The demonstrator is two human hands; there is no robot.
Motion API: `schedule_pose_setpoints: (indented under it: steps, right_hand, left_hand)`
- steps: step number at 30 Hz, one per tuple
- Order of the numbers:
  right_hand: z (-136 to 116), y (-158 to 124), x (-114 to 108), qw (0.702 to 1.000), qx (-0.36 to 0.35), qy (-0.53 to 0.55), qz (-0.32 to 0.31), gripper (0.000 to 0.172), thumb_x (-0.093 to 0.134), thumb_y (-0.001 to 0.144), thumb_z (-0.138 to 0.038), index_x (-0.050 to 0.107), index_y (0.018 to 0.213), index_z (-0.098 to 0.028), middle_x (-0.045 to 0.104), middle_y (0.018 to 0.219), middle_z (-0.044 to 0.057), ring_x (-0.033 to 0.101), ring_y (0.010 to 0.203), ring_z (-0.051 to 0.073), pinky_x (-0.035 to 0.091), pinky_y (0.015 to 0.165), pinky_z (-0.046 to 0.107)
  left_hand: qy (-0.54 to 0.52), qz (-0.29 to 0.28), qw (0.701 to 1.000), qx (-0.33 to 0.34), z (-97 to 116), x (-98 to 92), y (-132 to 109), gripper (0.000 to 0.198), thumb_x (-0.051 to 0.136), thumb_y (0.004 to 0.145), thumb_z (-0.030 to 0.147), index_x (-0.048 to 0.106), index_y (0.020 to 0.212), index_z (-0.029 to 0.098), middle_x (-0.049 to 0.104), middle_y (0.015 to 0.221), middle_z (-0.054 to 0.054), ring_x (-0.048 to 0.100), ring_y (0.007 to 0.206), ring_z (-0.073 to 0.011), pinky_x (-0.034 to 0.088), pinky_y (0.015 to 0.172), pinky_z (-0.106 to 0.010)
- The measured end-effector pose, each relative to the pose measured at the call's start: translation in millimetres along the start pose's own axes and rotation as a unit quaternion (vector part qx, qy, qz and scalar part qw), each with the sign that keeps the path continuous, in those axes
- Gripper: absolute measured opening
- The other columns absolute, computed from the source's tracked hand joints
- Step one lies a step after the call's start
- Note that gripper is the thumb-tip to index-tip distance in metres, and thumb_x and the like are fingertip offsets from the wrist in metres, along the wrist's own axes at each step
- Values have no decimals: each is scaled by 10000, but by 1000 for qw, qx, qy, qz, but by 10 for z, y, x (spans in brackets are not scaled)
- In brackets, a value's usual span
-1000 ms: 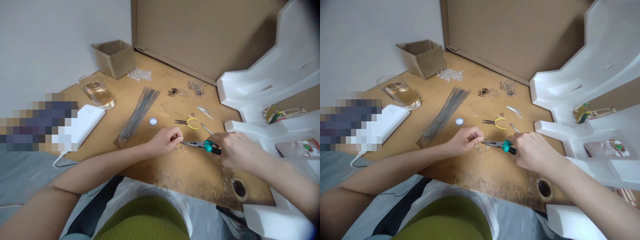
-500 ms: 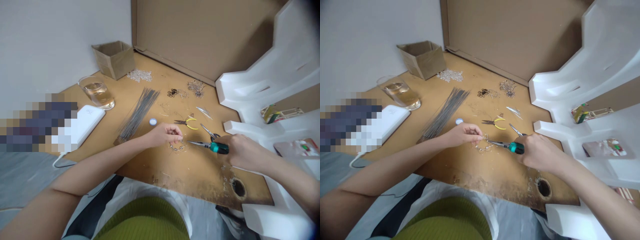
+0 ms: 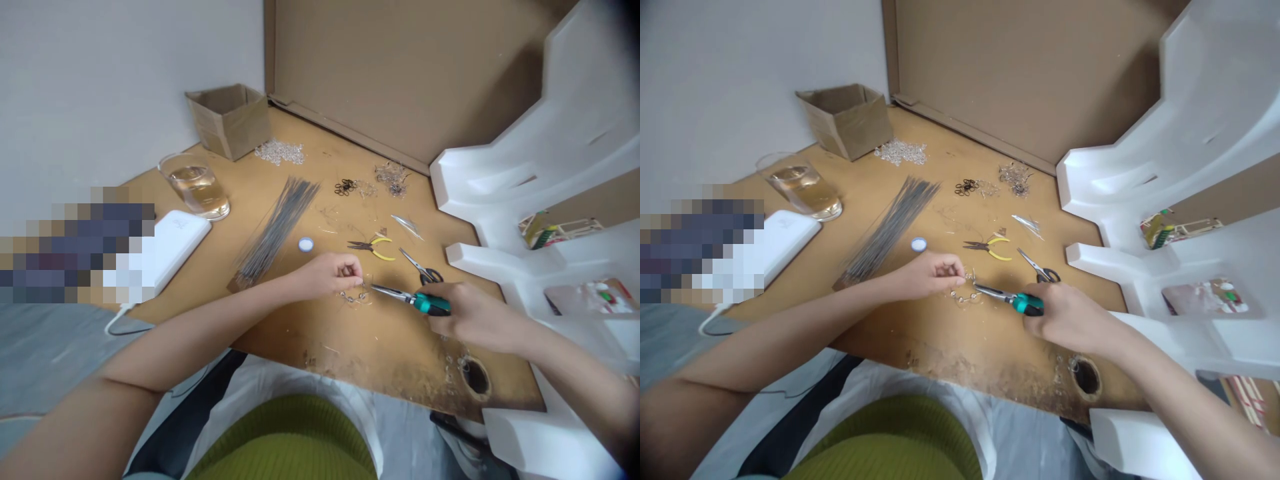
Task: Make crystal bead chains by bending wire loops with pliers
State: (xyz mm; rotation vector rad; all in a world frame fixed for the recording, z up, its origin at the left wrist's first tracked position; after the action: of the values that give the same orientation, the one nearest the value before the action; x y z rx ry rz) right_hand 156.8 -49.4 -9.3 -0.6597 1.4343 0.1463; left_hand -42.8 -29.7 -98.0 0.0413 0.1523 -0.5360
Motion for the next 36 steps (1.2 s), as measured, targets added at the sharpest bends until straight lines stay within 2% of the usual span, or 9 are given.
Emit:
schedule_pose_setpoints:
  steps: [2,4,7,10,14,20,27,36]
  right_hand:
    - [-7,0,21,1000,-2,-9,15,212,539,712,-197,616,909,-211,661,776,28,597,625,171,404,551,265]
    - [-9,-1,-16,995,-30,-34,84,320,537,718,-217,591,1032,-193,659,929,65,617,767,212,437,641,299]
    - [-24,-36,-86,972,-103,-88,193,364,543,738,-233,569,1090,-148,645,977,97,591,854,233,436,717,329]
    - [-99,-94,-91,930,-167,-210,250,306,551,803,-266,580,1078,-135,655,935,104,559,831,243,392,697,349]
    - [-242,-147,-32,891,-211,-307,260,266,521,850,-180,566,1108,-128,662,902,89,535,808,224,344,687,348]
    - [-322,-136,-49,871,-189,-342,297,294,527,852,-165,544,1143,-131,659,907,76,517,804,213,324,672,344]
    - [-332,-96,-55,867,-207,-346,294,326,522,851,-167,532,1175,-133,661,911,74,523,802,214,331,654,351]
    - [-260,-97,-17,889,-210,-294,281,355,499,862,-158,506,1217,-159,668,918,74,544,798,208,335,657,339]
  left_hand:
    - [38,11,999,25,2,11,-10,89,579,764,236,563,750,149,572,638,20,517,559,-66,400,517,-175]
    - [20,15,1000,9,-20,7,-3,89,581,759,230,554,741,147,569,618,23,514,550,-68,408,519,-182]
    - [-91,-8,995,-49,-63,3,31,124,615,730,231,531,730,140,568,589,23,519,529,-71,435,511,-194]
    - [-202,-23,974,-97,-99,11,56,163,657,687,234,541,722,126,586,608,11,530,529,-69,413,469,-181]
    - [-292,-24,946,-138,-152,39,59,188,693,651,227,550,698,114,594,627,4,534,535,-60,340,430,-162]
    - [-368,-43,912,-175,-183,89,34,220,733,630,224,555,686,107,593,638,-1,536,543,-52,299,432,-156]
    - [-385,-38,900,-201,-226,88,29,206,742,638,208,570,692,107,599,661,-1,548,561,-45,328,473,-157]
    - [-379,-34,903,-199,-234,89,34,200,739,637,203,573,688,103,596,656,-3,536,549,-41,334,468,-153]
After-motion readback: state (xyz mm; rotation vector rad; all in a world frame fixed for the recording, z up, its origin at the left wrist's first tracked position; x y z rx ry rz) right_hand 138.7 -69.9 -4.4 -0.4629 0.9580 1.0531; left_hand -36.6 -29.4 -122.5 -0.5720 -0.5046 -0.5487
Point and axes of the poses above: each hand's wrist, its own y-axis towards the middle knuckle, its own x-axis out of the palm, z = x × y, the point moved 5 cm from there along y, towards the middle knuckle
